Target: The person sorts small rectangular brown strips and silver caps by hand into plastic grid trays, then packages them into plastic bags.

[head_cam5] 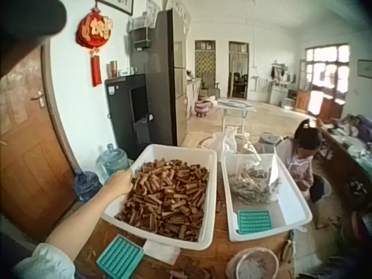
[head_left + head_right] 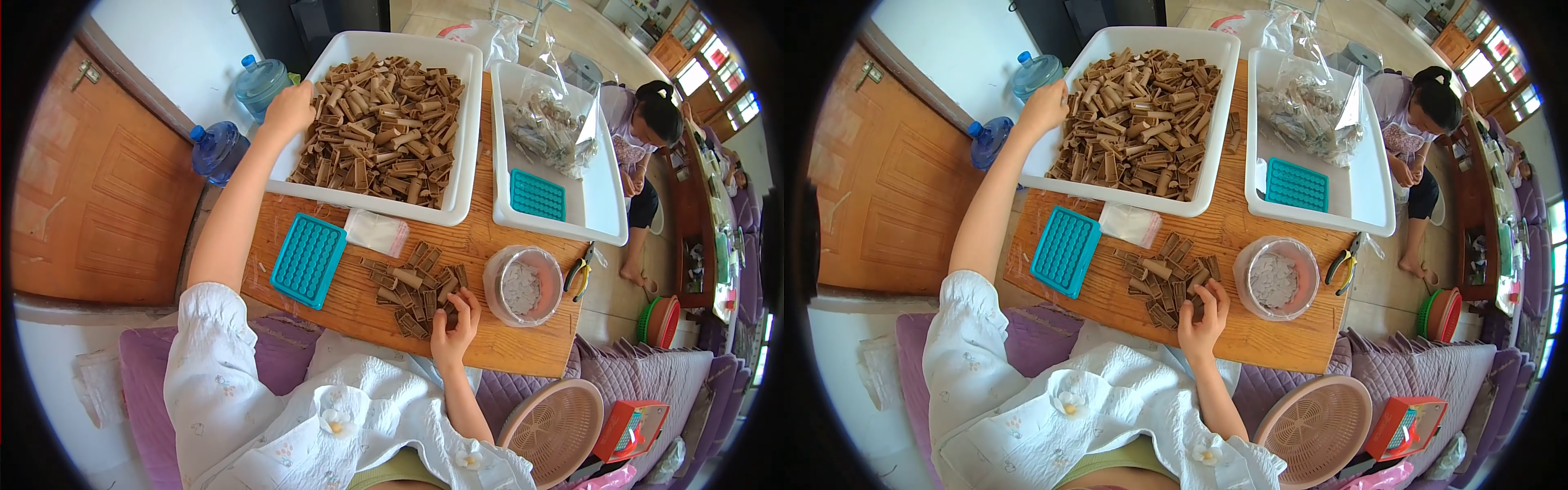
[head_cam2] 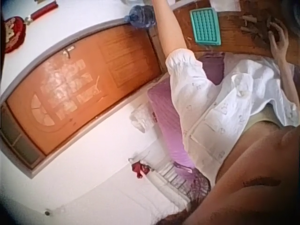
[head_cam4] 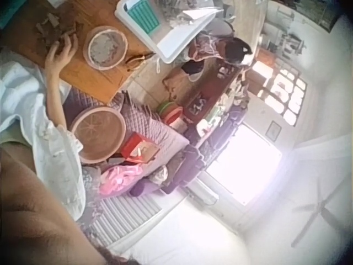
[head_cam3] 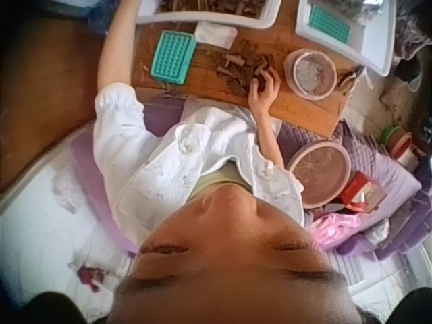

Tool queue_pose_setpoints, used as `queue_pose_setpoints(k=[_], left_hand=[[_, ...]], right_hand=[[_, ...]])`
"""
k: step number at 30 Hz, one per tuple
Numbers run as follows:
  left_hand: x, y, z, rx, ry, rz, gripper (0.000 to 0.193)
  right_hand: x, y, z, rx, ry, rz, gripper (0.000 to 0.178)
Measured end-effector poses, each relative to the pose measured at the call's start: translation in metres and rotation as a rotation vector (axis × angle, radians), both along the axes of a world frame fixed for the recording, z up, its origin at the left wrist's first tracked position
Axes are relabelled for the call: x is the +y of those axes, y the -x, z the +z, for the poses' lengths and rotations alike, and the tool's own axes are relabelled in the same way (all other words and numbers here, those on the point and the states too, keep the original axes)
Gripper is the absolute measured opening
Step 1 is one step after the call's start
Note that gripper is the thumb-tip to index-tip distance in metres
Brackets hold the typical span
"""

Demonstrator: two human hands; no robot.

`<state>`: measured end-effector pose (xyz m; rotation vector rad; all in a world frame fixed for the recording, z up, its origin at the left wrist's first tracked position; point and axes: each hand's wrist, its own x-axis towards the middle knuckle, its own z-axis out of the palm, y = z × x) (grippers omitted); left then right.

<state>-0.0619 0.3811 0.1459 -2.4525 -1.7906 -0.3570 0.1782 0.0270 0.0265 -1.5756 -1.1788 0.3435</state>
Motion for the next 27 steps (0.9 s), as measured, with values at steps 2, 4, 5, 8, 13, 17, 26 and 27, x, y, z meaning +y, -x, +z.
queue_pose_setpoints(k=[2,4,5,8,13,17,26,27], left_hand=[[0.008,0.0,0.004,-0.116,0.0,-0.025,0.02],[0.015,-0.011,0.013,-0.213,0.075,0.016,0.018],[0.021,-0.014,0.014,-0.215,0.074,0.009,0.018],[0.042,-0.022,0.014,-0.138,-0.055,-0.069,0.023],[0.073,-0.039,-0.001,-0.038,0.134,-0.181,0.033],[0.067,-0.053,0.012,0.091,0.223,-0.122,0.032],[0.004,-0.044,0.077,-0.406,0.143,-0.146,0.023],[-0.023,-0.058,0.083,-0.521,0.244,-0.209,0.024]], right_hand=[[0.0,0.001,0.003,0.054,0.043,0.012,0.025],[-0.001,-0.001,-0.001,0.068,0.053,0.017,0.024],[-0.002,-0.001,-0.002,0.082,0.065,0.026,0.024],[-0.003,0.0,-0.001,0.068,0.065,0.018,0.022],[-0.001,0.0,-0.004,0.003,0.047,-0.006,0.022],[0.0,-0.001,-0.002,0.021,0.064,-0.01,0.022],[0.0,0.003,-0.001,0.053,0.036,-0.03,0.02],[-0.001,0.002,-0.002,0.054,0.034,-0.034,0.02]])
